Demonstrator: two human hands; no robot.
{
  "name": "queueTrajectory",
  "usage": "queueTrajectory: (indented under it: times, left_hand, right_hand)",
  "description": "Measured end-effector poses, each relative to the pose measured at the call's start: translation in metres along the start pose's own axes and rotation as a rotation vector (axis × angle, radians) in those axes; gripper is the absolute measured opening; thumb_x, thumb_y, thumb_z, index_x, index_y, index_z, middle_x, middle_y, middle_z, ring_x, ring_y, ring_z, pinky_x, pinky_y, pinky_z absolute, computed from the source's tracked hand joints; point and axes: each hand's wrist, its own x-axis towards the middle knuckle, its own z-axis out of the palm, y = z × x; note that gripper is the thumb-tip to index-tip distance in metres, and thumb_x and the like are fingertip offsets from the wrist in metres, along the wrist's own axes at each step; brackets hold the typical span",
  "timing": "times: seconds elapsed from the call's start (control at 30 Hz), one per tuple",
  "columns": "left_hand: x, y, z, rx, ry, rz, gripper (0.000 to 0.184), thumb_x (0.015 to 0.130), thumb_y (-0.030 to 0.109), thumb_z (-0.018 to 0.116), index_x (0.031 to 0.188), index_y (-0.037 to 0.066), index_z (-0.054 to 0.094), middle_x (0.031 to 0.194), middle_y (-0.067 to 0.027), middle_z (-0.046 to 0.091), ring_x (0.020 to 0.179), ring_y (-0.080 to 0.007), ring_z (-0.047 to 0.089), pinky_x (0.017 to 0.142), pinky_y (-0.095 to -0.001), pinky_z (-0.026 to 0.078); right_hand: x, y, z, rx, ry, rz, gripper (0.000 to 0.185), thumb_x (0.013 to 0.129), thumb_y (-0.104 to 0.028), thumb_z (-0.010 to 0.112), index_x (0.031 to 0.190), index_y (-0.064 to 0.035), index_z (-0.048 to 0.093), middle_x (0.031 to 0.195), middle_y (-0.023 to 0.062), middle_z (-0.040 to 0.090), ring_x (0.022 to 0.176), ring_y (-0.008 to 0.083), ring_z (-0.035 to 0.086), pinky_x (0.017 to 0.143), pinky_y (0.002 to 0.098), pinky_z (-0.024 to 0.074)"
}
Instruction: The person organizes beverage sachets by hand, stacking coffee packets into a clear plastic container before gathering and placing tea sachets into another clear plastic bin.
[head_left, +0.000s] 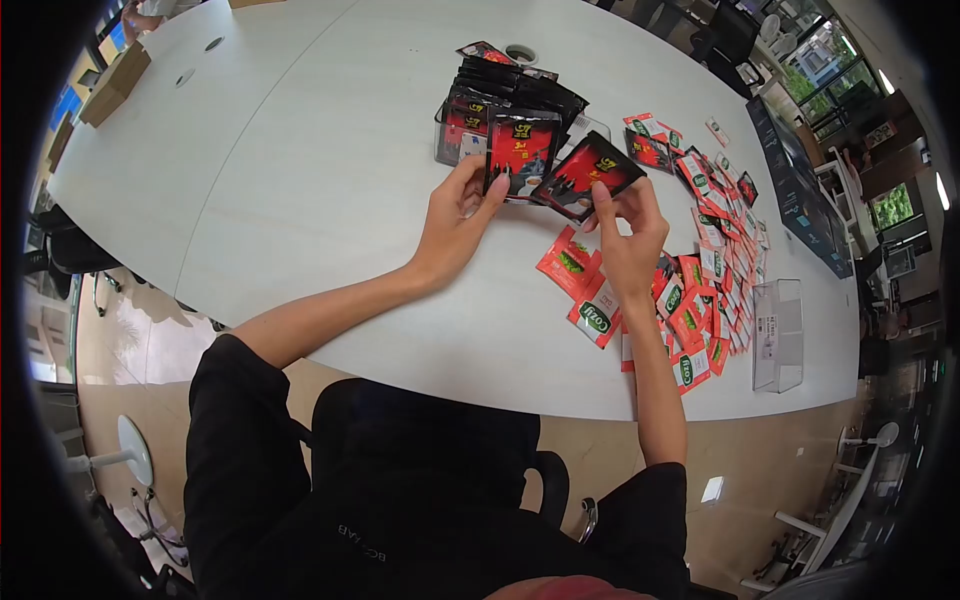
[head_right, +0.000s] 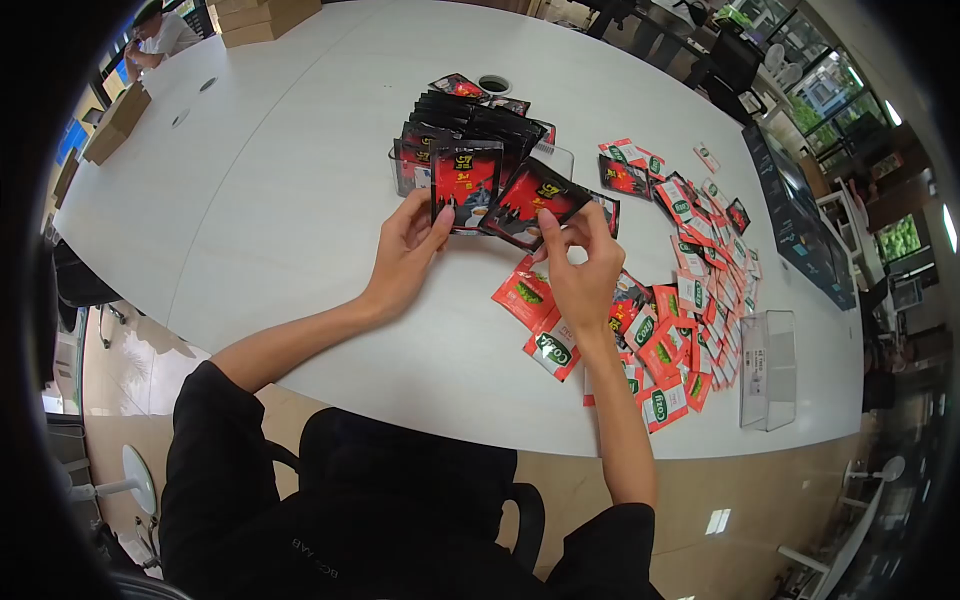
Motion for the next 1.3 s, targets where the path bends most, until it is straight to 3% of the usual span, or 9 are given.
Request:
queueTrajectory:
  times: [0.1,0.27,0.4,0.47,0.6,0.67,0.87,1.1,1.3]
  left_hand:
    - [-0.001,0.004,-0.002,0.030,-0.041,0.001,0.026,0.103,0.019,0.053,0.122,0.001,0.052,0.103,-0.0033,0.062,0.091,-0.0076,0.058,0.077,-0.0233,0.047]
    - [-0.002,0.007,0.003,-0.014,-0.306,-0.138,0.030,0.104,0.015,0.051,0.128,-0.002,0.049,0.110,-0.0060,0.063,0.095,-0.0092,0.059,0.080,-0.0251,0.049]
    - [-0.003,0.006,0.005,0.002,-0.297,-0.167,0.033,0.102,0.010,0.052,0.133,-0.002,0.047,0.116,-0.0078,0.062,0.099,-0.0095,0.059,0.083,-0.0253,0.049]
    - [-0.004,0.001,0.006,0.172,-0.272,0.057,0.040,0.099,0.004,0.055,0.137,-0.001,0.044,0.119,-0.0095,0.060,0.102,-0.0097,0.058,0.086,-0.0253,0.048]
    - [-0.006,0.018,0.012,0.105,-0.204,0.087,0.050,0.096,0.002,0.058,0.142,0.001,0.038,0.122,-0.0118,0.059,0.101,-0.0100,0.058,0.088,-0.0251,0.047]
    - [-0.006,0.019,0.011,0.082,-0.160,0.063,0.051,0.095,0.004,0.061,0.140,0.001,0.037,0.118,-0.0115,0.059,0.097,-0.0092,0.058,0.087,-0.0247,0.047]
    - [-0.004,0.003,0.007,0.153,-0.076,0.080,0.035,0.094,0.010,0.065,0.120,0.000,0.043,0.095,-0.0043,0.054,0.081,-0.0064,0.053,0.075,-0.0222,0.044]
    - [-0.004,0.002,0.006,0.141,-0.090,0.111,0.032,0.094,0.011,0.065,0.117,0.001,0.044,0.088,-0.0009,0.053,0.078,-0.0051,0.050,0.071,-0.0213,0.042]
    - [-0.005,0.002,0.006,0.152,-0.080,0.118,0.030,0.094,0.012,0.066,0.114,0.003,0.046,0.087,-0.0004,0.053,0.076,-0.0048,0.048,0.068,-0.0209,0.041]
  right_hand:
    - [-0.002,0.004,0.003,0.152,0.033,0.077,0.021,0.094,-0.012,0.068,0.104,0.0018,0.056,0.067,0.0072,0.066,0.056,0.0136,0.065,0.061,0.0265,0.0530]
    - [-0.006,-0.004,0.014,0.186,-0.074,0.054,0.036,0.090,-0.009,0.071,0.117,0.0033,0.049,0.090,0.0134,0.068,0.058,0.0082,0.062,0.061,0.0241,0.0517]
    - [-0.006,-0.010,0.016,0.194,0.002,0.027,0.050,0.088,-0.009,0.073,0.127,0.0025,0.044,0.100,0.0141,0.068,0.061,0.0062,0.061,0.059,0.0233,0.0505]
    - [-0.006,-0.017,0.008,0.268,-0.149,0.163,0.048,0.086,-0.009,0.075,0.125,0.0045,0.050,0.098,0.0122,0.068,0.061,0.0061,0.061,0.059,0.0218,0.0488]
    - [-0.003,0.000,-0.001,0.016,-0.253,0.067,0.037,0.085,-0.008,0.076,0.115,0.0047,0.060,0.091,0.0101,0.070,0.061,0.0065,0.061,0.060,0.0205,0.0468]
    - [-0.003,0.008,-0.005,-0.020,-0.051,-0.133,0.028,0.085,-0.009,0.076,0.109,0.0030,0.065,0.079,0.0066,0.069,0.061,0.0078,0.061,0.059,0.0210,0.0463]
    - [0.027,-0.010,-0.011,0.212,0.266,-0.069,0.026,0.086,-0.009,0.076,0.108,0.0010,0.067,0.076,0.0031,0.070,0.062,0.0088,0.063,0.060,0.0215,0.0467]
    - [0.064,-0.025,0.016,-0.165,-0.076,-0.073,0.032,0.085,-0.010,0.077,0.113,0.0009,0.067,0.080,0.0069,0.073,0.063,0.0107,0.067,0.066,0.0227,0.0501]
    - [0.075,-0.011,0.020,0.143,0.057,-0.005,0.030,0.084,-0.018,0.077,0.109,-0.0022,0.071,0.083,0.0054,0.074,0.067,0.0106,0.068,0.072,0.0253,0.0508]
